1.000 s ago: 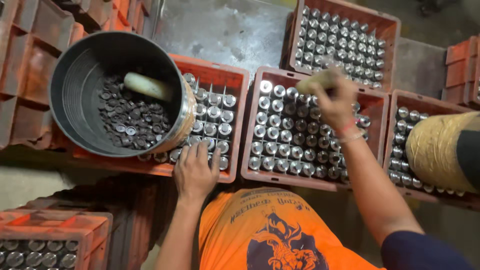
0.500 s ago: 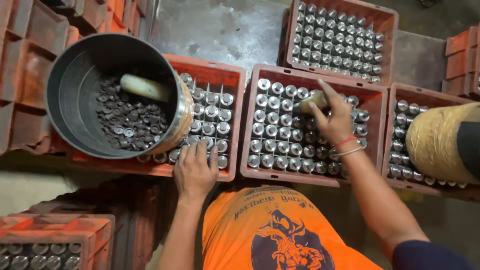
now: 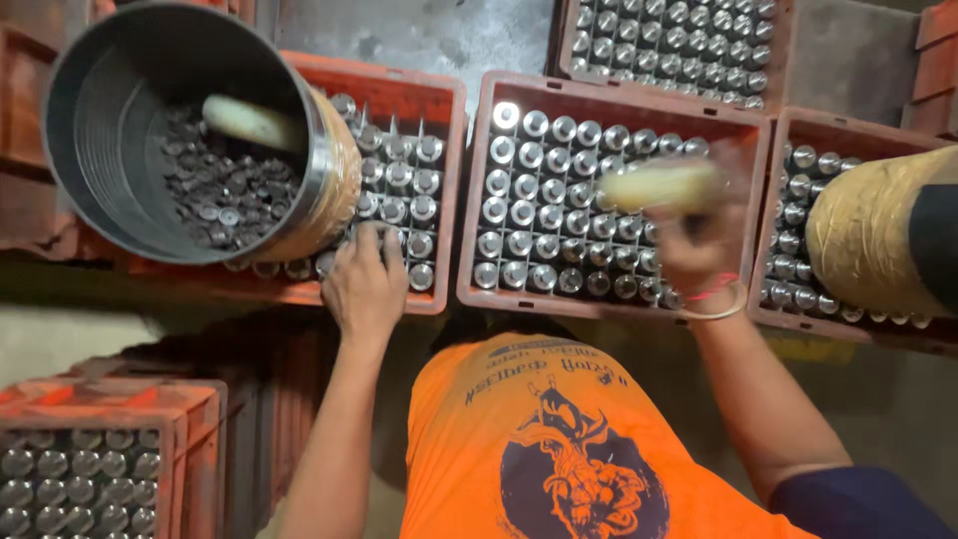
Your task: The person arranges small metal caps into a grid tray using both hands. They repeatedly pick caps from a bucket and place them into the tray, occasionally using a cylindrical tool to press or align the caps. The process continues across multiple trays.
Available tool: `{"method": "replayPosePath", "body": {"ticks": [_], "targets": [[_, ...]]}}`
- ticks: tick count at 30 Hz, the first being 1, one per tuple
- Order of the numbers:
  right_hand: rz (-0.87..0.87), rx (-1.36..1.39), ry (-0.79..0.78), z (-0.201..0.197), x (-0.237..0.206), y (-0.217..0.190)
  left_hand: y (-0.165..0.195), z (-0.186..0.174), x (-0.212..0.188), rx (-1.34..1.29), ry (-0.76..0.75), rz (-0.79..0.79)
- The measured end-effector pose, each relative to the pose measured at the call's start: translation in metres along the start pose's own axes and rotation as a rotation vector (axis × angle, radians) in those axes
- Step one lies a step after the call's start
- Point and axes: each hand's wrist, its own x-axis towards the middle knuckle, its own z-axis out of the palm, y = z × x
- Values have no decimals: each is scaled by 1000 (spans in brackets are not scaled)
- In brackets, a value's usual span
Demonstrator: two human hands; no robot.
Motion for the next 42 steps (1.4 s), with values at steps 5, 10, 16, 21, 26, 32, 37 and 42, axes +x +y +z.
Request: {"method": "replayPosePath", "body": {"ticks": [5, 10, 16, 21, 26, 32, 37, 42], "targets": [[3, -375, -99, 2, -14, 7, 7, 1, 0, 70, 49, -3], [28, -184, -218, 1, -29, -1, 7, 1, -1, 79, 80, 55], [54, -153, -131, -3, -46, -17, 5, 5, -3, 156, 93, 30], [107, -483, -444, -1, -72, -23, 7, 4, -3, 148, 84, 21], [-76, -340, -101, -24, -82, -35, 8, 3, -4, 132, 114, 39], [115, -77, -15, -31, -71, -31, 8, 4, -3, 160, 115, 56], [-47, -550, -339, -27, -48, -25, 8, 4, -4, 170, 121, 45], [112, -69, -39, -33, -41, -18, 8, 4, -4, 155, 85, 30]]}}
